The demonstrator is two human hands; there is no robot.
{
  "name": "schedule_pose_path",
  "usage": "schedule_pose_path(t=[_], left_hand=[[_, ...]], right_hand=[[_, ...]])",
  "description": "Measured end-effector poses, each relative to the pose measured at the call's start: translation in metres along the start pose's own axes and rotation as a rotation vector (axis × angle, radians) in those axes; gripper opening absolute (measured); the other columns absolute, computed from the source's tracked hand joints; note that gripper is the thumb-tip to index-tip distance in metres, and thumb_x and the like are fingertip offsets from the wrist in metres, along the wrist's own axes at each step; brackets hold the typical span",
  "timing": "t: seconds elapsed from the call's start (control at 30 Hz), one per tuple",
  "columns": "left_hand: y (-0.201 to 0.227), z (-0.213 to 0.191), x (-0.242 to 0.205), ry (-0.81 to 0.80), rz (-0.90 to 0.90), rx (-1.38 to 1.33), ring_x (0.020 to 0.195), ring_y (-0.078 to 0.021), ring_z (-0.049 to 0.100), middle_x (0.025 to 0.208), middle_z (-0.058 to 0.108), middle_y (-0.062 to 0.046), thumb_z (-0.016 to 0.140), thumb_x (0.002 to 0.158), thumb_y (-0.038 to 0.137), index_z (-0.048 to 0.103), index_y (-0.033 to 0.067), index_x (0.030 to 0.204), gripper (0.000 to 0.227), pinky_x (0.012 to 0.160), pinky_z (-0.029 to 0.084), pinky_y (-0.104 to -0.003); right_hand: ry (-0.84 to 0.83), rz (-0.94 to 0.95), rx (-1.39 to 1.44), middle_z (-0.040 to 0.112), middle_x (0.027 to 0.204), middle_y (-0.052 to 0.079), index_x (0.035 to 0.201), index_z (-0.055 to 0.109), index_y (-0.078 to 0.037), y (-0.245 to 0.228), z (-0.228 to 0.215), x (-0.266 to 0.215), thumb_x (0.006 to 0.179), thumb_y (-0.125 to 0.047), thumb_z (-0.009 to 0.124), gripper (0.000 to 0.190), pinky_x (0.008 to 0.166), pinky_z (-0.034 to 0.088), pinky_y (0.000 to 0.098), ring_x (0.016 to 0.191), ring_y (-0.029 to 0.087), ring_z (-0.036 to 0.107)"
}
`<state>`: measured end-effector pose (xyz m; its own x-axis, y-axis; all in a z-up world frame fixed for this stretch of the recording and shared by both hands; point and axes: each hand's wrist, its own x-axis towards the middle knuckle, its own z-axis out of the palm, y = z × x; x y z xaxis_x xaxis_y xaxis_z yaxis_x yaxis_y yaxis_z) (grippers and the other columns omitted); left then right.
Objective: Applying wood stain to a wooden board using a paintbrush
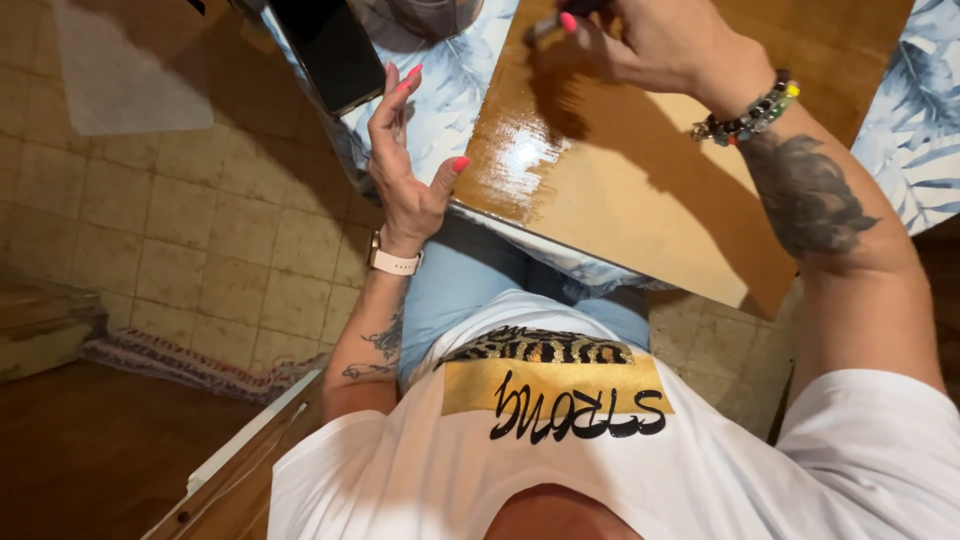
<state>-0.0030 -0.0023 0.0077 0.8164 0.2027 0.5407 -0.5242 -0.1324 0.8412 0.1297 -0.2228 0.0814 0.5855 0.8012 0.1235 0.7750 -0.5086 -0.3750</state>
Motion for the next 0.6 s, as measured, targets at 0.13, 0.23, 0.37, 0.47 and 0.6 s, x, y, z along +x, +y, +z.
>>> schedule_pose_path(t=[0.13,0.23,0.37,0.47,0.6], left_hand=[[-0.002,-0.001,0.0,0.012,-0.016,-0.036,0.13,-0.0293,0.025,0.13,0.034,-0.025,0.059,0.08,0.041,0.03,0.0022,0.122,0.064,0.109,0.027,-0.039],[-0.006,-0.002,-0.001,0.014,0.004,-0.036,0.129,-0.0301,0.031,0.133,0.029,-0.025,0.06,0.08,0.04,0.03,0.0023,0.123,0.064,0.109,0.03,-0.04],[-0.003,-0.002,0.0,0.009,0.003,-0.026,0.131,-0.03,0.025,0.13,0.033,-0.024,0.06,0.08,0.039,0.03,0.0027,0.122,0.063,0.11,0.029,-0.04],[-0.001,-0.001,0.0,0.022,0.007,-0.01,0.129,-0.0289,0.029,0.13,0.033,-0.024,0.059,0.08,0.04,0.031,0.0033,0.122,0.063,0.108,0.031,-0.039],[-0.001,-0.001,0.0,0.005,0.01,0.005,0.131,-0.029,0.022,0.128,0.038,-0.021,0.058,0.081,0.04,0.03,0.0032,0.122,0.062,0.109,0.029,-0.04]], right_hand=[[-0.115,0.239,-0.031,0.056,0.073,0.011,0.086,0.056,-0.003,0.006,-0.014,-0.025,0.092,-0.021,0.045,0.022,0.051,0.034,0.0376,0.059,0.027,0.047],[-0.156,0.399,-0.19,0.055,0.068,0.009,0.079,0.056,-0.003,0.003,-0.032,-0.049,0.09,-0.021,0.041,0.026,0.046,0.036,0.0314,0.053,0.021,0.045],[-0.026,0.259,-0.155,0.051,0.075,0.011,0.088,0.053,0.0,0.005,-0.031,-0.048,0.096,-0.016,0.047,0.019,0.051,0.034,0.0319,0.06,0.021,0.042],[0.004,0.191,0.055,0.047,0.07,0.005,0.09,0.06,-0.006,-0.01,-0.02,-0.019,0.102,-0.026,0.046,0.027,0.049,0.026,0.0305,0.058,0.017,0.038],[-0.016,0.009,0.082,0.057,0.081,0.011,0.104,0.058,0.0,-0.014,0.0,0.004,0.096,-0.015,0.047,0.02,0.05,0.036,0.0327,0.06,0.023,0.048]])
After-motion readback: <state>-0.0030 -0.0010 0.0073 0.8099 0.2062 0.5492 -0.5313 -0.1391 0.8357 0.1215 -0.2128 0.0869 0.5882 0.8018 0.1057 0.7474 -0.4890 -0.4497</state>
